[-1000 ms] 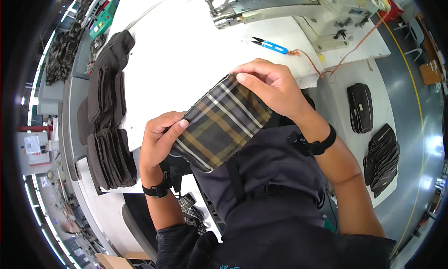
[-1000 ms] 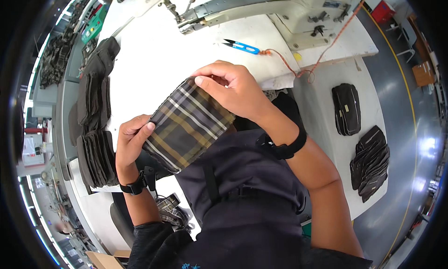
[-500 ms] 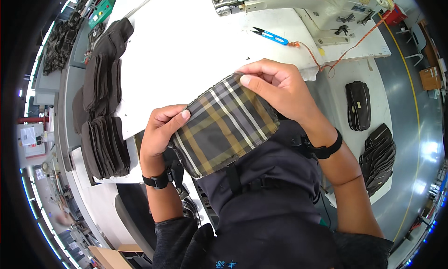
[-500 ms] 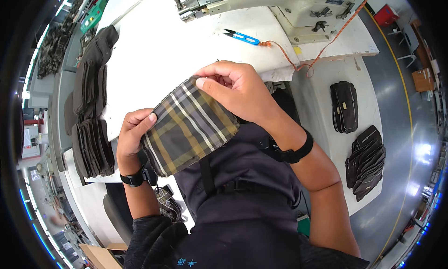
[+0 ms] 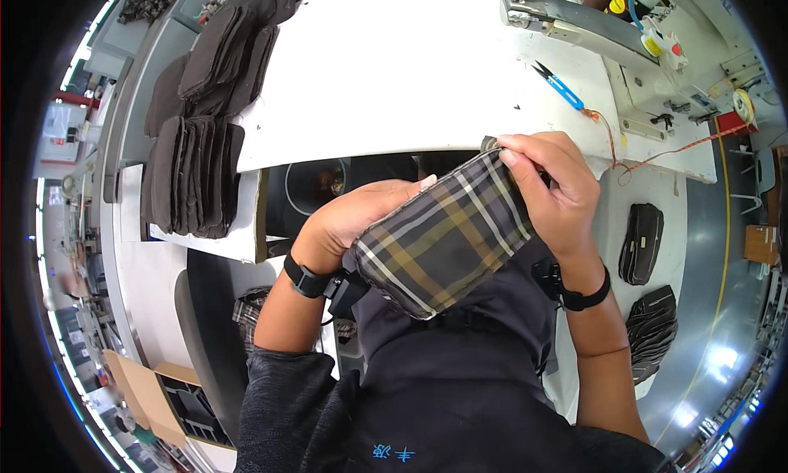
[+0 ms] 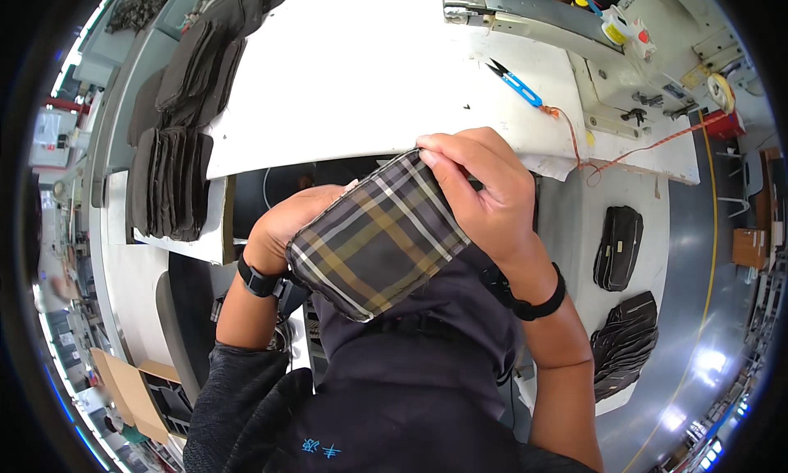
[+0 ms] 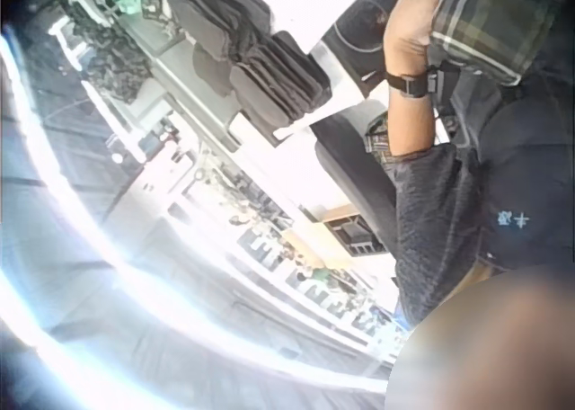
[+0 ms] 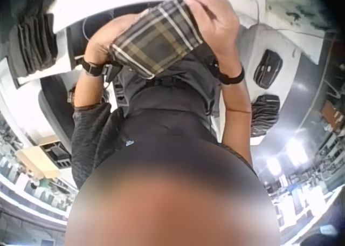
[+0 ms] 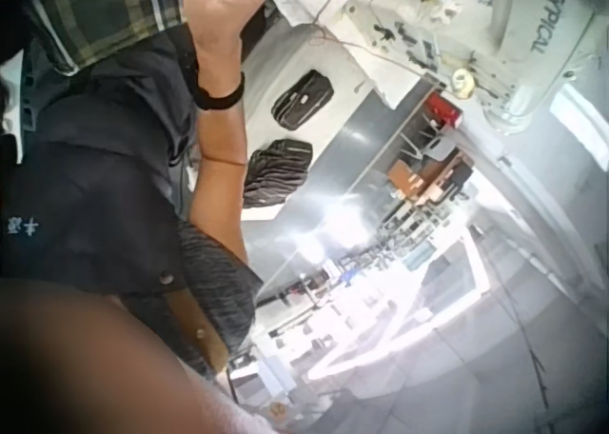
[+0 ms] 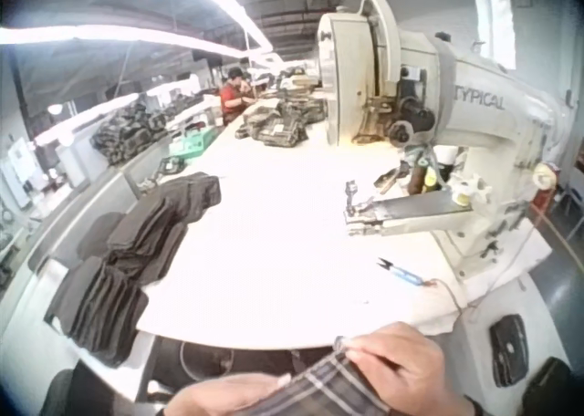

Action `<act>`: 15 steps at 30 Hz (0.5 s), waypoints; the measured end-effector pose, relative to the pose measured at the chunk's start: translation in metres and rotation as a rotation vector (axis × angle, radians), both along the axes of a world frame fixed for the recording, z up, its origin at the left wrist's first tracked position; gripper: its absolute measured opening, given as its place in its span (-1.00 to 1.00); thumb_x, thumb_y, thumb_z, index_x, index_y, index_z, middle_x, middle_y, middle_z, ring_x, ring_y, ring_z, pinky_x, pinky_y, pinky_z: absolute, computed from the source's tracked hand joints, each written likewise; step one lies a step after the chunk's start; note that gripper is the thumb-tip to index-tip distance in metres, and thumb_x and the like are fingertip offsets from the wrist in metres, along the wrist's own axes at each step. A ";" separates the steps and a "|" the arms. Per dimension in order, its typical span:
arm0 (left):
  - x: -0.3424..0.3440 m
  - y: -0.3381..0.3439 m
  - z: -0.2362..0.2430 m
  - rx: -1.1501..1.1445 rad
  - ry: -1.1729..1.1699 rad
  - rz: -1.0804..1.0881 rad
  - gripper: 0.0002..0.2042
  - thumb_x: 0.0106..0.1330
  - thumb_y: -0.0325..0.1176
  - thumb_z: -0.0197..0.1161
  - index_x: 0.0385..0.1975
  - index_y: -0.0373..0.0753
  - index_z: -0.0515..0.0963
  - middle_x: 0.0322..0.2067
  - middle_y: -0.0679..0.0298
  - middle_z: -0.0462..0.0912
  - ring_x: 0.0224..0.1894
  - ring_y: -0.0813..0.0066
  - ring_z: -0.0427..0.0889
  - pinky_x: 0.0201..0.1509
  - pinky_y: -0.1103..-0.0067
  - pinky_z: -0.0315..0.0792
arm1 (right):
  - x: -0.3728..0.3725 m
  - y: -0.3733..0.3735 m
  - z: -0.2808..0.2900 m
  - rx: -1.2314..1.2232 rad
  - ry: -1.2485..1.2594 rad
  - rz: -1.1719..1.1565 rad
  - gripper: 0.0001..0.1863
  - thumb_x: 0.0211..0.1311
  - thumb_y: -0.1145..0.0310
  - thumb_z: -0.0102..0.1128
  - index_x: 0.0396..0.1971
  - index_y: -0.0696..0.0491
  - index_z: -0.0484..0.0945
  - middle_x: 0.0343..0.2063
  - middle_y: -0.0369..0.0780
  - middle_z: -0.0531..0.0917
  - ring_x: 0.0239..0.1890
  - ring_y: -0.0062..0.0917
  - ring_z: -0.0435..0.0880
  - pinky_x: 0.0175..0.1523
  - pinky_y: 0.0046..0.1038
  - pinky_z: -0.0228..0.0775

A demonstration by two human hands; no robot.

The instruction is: The recorder is sewing and assembling a plaid fabric and leather pouch using an industrial sewing machine.

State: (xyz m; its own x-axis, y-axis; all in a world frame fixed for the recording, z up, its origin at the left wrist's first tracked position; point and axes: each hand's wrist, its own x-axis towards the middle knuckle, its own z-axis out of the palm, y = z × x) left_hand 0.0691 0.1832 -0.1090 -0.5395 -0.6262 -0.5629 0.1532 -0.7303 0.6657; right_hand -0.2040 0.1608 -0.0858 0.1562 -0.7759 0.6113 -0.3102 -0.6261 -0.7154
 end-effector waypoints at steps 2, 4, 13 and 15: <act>-0.013 0.001 0.002 -0.103 0.186 0.110 -0.66 0.57 -0.27 0.26 0.14 -0.40 0.58 -0.11 0.26 0.75 -0.12 0.65 0.72 0.00 0.68 0.61 | 0.001 -0.002 -0.005 0.000 -0.025 0.003 -0.79 0.21 0.70 0.38 -0.17 0.17 0.76 -0.33 -0.23 0.74 -0.26 -0.52 0.69 -0.13 -0.52 0.52; -0.014 -0.004 0.026 -0.145 0.296 0.161 -0.68 0.48 -0.41 0.34 0.15 -0.39 0.54 -0.05 0.27 0.73 -0.08 0.64 0.71 0.05 0.64 0.62 | 0.000 -0.006 -0.009 0.005 -0.072 0.013 -0.79 0.22 0.70 0.37 -0.16 0.17 0.76 -0.28 -0.21 0.73 -0.24 -0.50 0.69 -0.11 -0.52 0.53; -0.016 0.004 0.078 -1.399 -0.740 -0.072 -0.81 0.24 -0.52 0.45 -0.23 -0.28 0.57 -0.25 0.24 0.71 -0.44 0.48 0.58 -0.29 0.53 0.51 | -0.008 -0.004 -0.008 0.106 0.002 0.061 -0.65 0.29 0.63 0.33 0.08 0.12 0.68 -0.21 -0.21 0.71 -0.24 -0.56 0.67 -0.09 -0.54 0.52; -0.024 -0.001 0.076 -1.643 -0.867 -0.061 -0.79 0.16 -0.55 0.43 -0.25 -0.28 0.57 -0.25 0.22 0.70 -0.47 0.38 0.57 -0.32 0.48 0.52 | -0.008 0.000 -0.007 0.378 -0.072 0.061 -0.57 0.36 0.57 0.29 0.22 0.12 0.58 -0.20 -0.22 0.70 -0.26 -0.60 0.64 -0.08 -0.56 0.51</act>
